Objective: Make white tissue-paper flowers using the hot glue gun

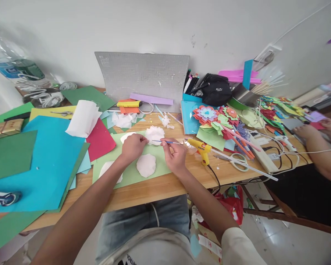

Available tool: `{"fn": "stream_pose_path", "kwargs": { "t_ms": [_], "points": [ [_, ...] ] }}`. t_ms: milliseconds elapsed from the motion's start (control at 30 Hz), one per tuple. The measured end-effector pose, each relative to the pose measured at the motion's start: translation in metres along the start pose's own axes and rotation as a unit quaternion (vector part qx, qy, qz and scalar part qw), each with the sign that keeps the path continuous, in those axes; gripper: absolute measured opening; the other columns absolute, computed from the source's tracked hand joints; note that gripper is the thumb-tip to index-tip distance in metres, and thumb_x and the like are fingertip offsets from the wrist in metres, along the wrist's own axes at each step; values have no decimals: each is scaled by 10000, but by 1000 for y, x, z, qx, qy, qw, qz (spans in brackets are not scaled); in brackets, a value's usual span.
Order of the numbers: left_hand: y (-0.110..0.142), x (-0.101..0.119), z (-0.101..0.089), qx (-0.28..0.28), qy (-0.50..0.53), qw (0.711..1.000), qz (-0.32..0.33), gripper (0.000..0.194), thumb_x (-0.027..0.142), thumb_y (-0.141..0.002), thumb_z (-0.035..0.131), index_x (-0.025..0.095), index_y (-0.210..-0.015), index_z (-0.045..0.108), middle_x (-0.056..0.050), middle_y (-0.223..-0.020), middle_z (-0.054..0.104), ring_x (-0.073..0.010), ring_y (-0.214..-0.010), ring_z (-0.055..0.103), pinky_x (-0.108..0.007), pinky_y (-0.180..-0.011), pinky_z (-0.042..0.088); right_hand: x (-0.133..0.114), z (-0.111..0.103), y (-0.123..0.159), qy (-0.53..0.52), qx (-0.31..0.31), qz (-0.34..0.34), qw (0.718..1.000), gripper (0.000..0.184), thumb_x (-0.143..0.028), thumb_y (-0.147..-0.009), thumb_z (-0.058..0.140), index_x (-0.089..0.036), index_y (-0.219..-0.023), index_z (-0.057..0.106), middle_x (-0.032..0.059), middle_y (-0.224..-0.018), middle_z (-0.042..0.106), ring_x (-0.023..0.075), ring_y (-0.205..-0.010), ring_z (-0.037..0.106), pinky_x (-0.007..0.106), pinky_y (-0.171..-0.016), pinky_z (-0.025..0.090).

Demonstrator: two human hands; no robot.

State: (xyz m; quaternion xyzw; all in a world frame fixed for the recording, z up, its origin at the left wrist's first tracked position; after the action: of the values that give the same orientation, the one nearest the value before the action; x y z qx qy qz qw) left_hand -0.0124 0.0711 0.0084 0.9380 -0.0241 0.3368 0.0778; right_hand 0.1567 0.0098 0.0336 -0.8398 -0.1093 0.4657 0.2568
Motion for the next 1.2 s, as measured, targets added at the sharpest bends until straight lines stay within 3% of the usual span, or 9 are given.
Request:
{"fn": "stream_pose_path", "kwargs": {
  "t_ms": [200,1067,1200],
  "points": [
    [1,2,0,-2,-10,1000,-12,214,355,-817,562,213,-781,718,-51,-841,739,-220,-744,636,-290,-607,384,0,4,5,17,-13,-44,999,201,-277,-915,485,-228,-963,673,61,-877,718,196,-833,663,342,-777,534],
    [0,1,-1,-11,-4,1000,8,262,371,-823,528,201,-814,727,-56,-828,732,-217,-750,630,-288,-629,390,1,18,1,100,-47,-122,986,166,-165,-911,456,-211,-929,615,60,-861,688,200,-843,611,319,-773,492],
    [2,-1,-1,-11,19,1000,13,253,351,-819,529,191,-814,725,-58,-840,738,-210,-753,631,-276,-643,401,-2,20,-9,110,-56,-108,986,160,-157,-913,454,-203,-884,604,62,-874,691,196,-846,615,305,-753,485]
  ]
}}
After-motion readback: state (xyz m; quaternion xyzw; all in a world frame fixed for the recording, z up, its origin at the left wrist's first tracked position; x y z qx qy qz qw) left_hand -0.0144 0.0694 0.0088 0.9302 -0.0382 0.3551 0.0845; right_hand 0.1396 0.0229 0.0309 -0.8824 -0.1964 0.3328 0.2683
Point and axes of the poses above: each hand's wrist, its own y-axis away from the middle knuckle, its own z-axis out of the palm, x = y × z, the point moved 4 cm from there along -y, towards the middle knuckle
